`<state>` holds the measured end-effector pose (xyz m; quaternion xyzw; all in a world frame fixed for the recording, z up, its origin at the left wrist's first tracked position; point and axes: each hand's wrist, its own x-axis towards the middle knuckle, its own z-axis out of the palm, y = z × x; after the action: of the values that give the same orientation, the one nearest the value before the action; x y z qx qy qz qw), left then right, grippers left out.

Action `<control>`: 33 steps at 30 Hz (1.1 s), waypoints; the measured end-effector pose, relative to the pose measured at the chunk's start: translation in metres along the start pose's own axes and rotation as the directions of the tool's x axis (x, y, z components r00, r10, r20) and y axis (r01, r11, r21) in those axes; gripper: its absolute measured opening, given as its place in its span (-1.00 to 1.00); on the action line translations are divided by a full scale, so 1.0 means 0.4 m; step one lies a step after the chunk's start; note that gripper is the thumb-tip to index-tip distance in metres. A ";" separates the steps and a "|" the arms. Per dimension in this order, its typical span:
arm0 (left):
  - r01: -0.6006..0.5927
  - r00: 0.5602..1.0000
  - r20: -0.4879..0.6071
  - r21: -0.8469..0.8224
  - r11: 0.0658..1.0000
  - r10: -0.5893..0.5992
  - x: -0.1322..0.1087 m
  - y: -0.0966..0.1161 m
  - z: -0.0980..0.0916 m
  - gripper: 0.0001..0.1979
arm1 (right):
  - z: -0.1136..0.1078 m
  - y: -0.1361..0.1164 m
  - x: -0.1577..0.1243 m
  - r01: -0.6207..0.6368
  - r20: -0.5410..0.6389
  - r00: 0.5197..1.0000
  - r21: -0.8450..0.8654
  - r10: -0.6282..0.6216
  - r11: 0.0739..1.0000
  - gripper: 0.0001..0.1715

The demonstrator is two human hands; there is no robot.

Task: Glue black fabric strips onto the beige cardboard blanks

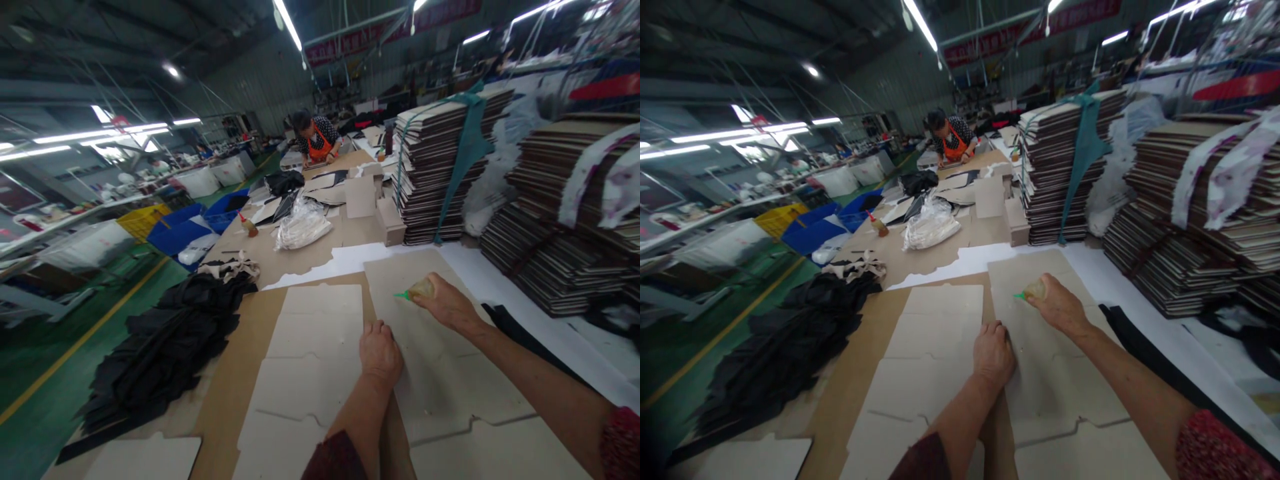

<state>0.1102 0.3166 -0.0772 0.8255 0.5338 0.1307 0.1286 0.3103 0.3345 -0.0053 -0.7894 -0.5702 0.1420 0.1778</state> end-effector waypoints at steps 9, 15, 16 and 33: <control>0.028 0.997 -0.072 -0.063 0.998 -0.033 0.068 -0.057 0.066 -0.52 | 0.010 -0.037 0.097 -0.009 -0.088 0.996 -0.074 0.003 0.997 -0.62; 0.006 0.994 -0.108 -0.083 0.997 -0.015 0.058 -0.056 0.086 -0.51 | 0.033 -0.075 0.151 0.052 -0.038 0.998 -0.125 -0.057 0.991 -0.60; 0.005 0.994 -0.111 -0.082 0.997 -0.014 0.058 -0.054 0.086 -0.50 | 0.035 -0.078 0.157 0.065 -0.027 0.997 -0.132 -0.070 0.989 -0.59; 0.002 0.991 -0.134 -0.089 0.996 -0.014 0.056 -0.053 0.091 -0.51 | 0.007 -0.101 0.212 0.185 0.088 0.982 -0.251 -0.168 0.950 -0.67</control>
<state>0.1138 0.3428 -0.1167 0.8061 0.5384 0.2088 0.1293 0.3009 0.4269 0.0083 -0.7466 -0.6576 0.0762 0.0666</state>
